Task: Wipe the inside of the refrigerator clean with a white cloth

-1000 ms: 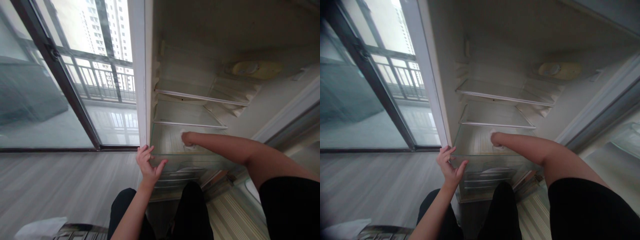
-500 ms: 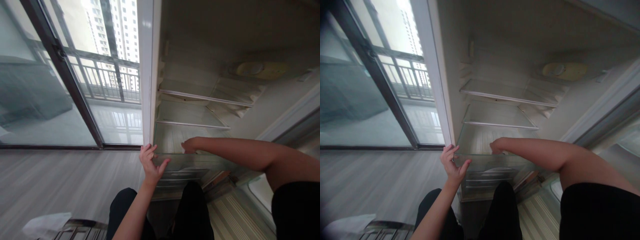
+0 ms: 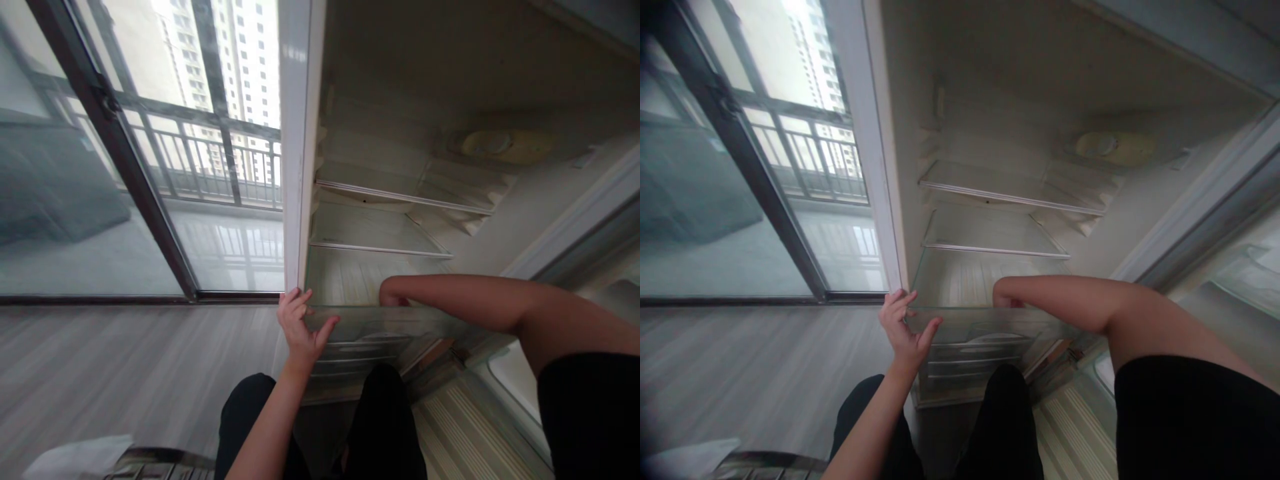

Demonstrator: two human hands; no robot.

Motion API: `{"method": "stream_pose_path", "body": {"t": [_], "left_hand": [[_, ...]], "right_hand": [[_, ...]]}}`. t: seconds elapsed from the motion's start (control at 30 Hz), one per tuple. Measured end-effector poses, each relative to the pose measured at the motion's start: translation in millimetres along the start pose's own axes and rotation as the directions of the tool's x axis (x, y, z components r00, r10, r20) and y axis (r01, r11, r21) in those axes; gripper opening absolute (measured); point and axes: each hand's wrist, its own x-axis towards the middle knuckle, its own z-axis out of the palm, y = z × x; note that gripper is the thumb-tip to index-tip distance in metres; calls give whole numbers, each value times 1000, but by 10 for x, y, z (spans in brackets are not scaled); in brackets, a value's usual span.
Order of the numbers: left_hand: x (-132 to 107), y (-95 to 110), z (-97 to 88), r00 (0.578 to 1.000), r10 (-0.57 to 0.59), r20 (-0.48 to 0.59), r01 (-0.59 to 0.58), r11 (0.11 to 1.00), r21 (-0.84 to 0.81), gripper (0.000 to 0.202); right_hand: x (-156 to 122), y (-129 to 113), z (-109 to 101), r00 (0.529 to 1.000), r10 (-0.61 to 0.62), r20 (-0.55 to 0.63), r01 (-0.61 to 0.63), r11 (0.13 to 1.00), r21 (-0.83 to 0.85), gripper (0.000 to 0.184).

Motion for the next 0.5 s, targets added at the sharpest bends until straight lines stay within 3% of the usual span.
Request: {"method": "stream_pose_path", "body": {"t": [0.03, 0.1, 0.17, 0.23, 0.3, 0.33, 0.4, 0.47, 0.5], "left_hand": [[2, -1, -2, 1000, 2, 1, -2, 1000, 0, 42], [7, -4, -9, 1000, 10, 9, -10, 1000, 2, 41], [11, -8, -17, 1000, 17, 17, -17, 1000, 8, 41], [12, -14, -23, 1000, 19, 22, -20, 1000, 15, 41], [8, -18, -27, 1000, 20, 23, -20, 999, 27, 42], [5, -19, -28, 1000, 20, 23, -20, 999, 34, 42], [0, -18, -31, 999, 17, 30, -19, 999, 50, 44], [0, -14, -36, 999, 17, 37, -19, 998, 61, 43], [2, -12, -38, 999, 18, 38, -21, 998, 62, 42]], "right_hand": [[30, -125, -47, 979, -21, 203, 32, 998, -54, 27], [59, -380, -157, 855, -48, 517, 133, 983, -128, 31], [47, -623, -255, 772, -116, 625, 212, 974, -82, 36], [11, -837, -301, 730, -338, 594, 296, 940, 172, 36], [-24, -1007, -286, 696, -595, 402, 389, 783, 486, 30], [-34, -1070, -263, 680, -667, 304, 424, 696, 579, 27], [-35, -1154, -212, 678, -697, 234, 456, 648, 610, 26], [-5, -1194, -181, 719, -622, 311, 441, 754, 488, 28], [22, -1206, -177, 769, -559, 312, 413, 806, 425, 28]]}}
